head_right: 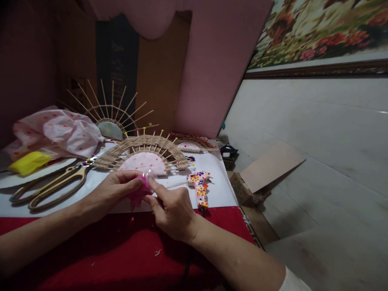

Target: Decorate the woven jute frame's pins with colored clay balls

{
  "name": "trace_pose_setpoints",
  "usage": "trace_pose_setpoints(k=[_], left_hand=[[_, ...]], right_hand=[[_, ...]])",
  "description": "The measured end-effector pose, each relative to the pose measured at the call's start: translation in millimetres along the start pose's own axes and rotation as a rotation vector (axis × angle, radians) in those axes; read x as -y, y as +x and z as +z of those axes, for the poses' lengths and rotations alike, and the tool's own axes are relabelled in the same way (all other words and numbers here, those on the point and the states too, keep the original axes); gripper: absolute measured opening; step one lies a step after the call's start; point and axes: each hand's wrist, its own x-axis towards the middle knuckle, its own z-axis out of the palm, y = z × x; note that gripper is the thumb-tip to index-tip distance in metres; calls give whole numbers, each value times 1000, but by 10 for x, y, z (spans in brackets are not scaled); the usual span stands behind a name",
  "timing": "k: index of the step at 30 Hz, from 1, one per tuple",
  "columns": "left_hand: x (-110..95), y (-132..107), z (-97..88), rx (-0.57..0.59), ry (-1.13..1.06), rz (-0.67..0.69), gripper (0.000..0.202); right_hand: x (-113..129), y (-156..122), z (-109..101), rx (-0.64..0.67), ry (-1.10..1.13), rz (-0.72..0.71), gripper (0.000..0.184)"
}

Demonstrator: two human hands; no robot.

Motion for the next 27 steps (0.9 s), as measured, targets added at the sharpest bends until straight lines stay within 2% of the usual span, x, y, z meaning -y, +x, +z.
trace_pose_setpoints(k=[5,11,15,18,21,27], left_hand=[[6,-5,9,14,27,-14,30],[-31,2,44,-2,-29,15,26],[-46,-12,46,-32,-84,-29,26],[-44,-18,39,-33,-143,-32,23],[-41,-16,39,-10,-149,-18,21],[-69,-19,50,-54,-112,2,18]], right_hand=[[-8,4,-2,-5,112,11,34],[36,30,-53,-147,294,6,23],[62,43,-39,-213,245,165,18],[47,58,-28,-190,253,242,22],[24,69,-29,-155,283,238,14],[5,76,-28,-155,342,267,17]])
